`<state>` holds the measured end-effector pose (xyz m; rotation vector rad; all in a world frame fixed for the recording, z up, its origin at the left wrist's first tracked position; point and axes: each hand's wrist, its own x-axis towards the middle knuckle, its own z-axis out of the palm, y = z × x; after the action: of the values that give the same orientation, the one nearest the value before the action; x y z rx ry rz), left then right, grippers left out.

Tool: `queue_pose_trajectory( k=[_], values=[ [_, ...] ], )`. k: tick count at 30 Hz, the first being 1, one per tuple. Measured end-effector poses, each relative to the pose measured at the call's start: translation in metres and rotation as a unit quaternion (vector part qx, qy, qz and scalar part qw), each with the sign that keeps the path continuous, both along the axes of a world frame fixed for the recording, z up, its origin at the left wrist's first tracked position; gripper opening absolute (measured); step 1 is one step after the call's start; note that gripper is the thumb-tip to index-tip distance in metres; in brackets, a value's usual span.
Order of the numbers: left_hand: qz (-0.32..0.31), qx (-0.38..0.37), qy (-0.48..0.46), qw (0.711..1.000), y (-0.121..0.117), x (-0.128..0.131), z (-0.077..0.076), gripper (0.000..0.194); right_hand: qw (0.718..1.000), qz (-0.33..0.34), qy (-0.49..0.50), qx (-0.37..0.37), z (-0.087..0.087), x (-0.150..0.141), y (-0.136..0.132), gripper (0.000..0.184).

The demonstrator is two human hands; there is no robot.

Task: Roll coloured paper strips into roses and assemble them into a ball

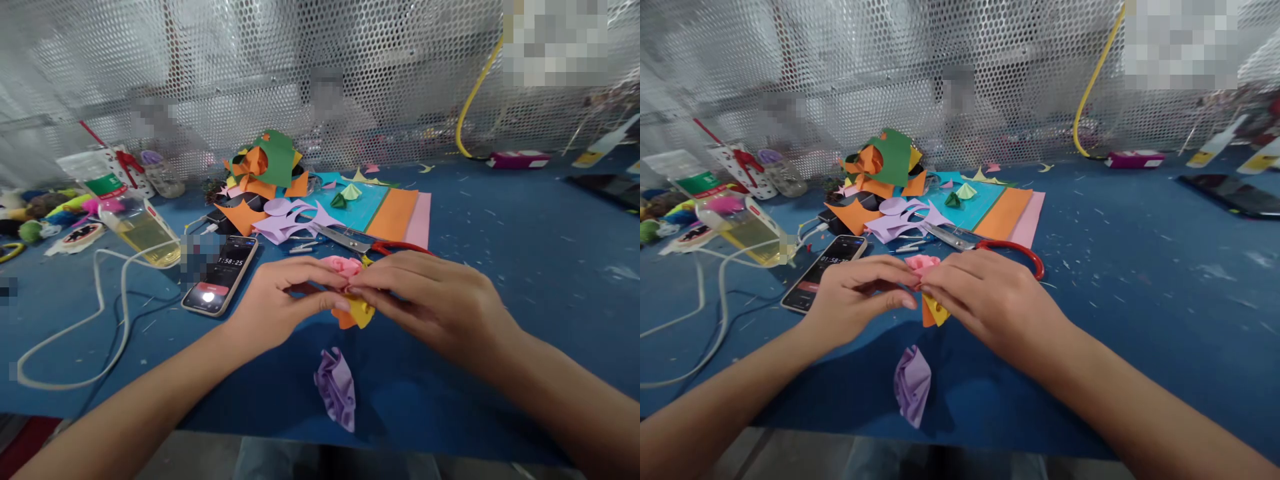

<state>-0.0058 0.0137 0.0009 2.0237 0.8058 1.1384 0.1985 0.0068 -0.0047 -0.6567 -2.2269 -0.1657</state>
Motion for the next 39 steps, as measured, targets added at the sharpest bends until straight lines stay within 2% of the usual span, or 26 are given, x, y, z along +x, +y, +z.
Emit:
queue_pose_trajectory(
  k=[5,8,12,15,21,28,32,39],
  values=[
    [0.029,0.007,-0.031,0.999,-0.0007,0.0005,-0.0033,0.01,1.0,0.004,-0.011,0.01,0.0029,0.0043,-0.0012,0.013],
    [0.045,0.027,-0.047,0.998,-0.0014,-0.0002,-0.0049,0.02,0.999,0.007,-0.029,0.029,0.0045,0.0056,-0.0019,0.016],
    [0.036,0.109,-0.004,0.993,-0.001,-0.0022,-0.0042,0.03,0.998,0.014,-0.04,0.054,0.0061,0.0061,-0.0021,0.018],
    [0.044,0.124,0.031,0.991,0.0001,-0.0038,-0.0028,0.034,0.997,0.023,-0.05,0.061,0.0065,0.0066,-0.0025,0.018],
    [0.058,0.12,0.052,0.99,-0.0003,-0.0054,-0.0017,0.016,0.997,0.024,-0.048,0.053,0.0057,0.0069,-0.0038,0.018],
    [0.064,0.185,-0.024,0.98,-0.0022,-0.0019,-0.0045,0.022,0.997,0.039,-0.048,0.048,0.0078,0.0043,-0.0038,0.017],
    [0.062,0.209,-0.037,0.975,-0.0044,-0.0001,-0.0055,0.019,0.997,0.034,-0.046,0.053,0.0081,0.0037,-0.0038,0.016],
    [0.056,0.149,-0.05,0.986,-0.0068,0.0004,-0.0052,0.013,0.998,0.025,-0.027,0.055,0.0069,0.002,-0.0036,0.014]
  ],
)
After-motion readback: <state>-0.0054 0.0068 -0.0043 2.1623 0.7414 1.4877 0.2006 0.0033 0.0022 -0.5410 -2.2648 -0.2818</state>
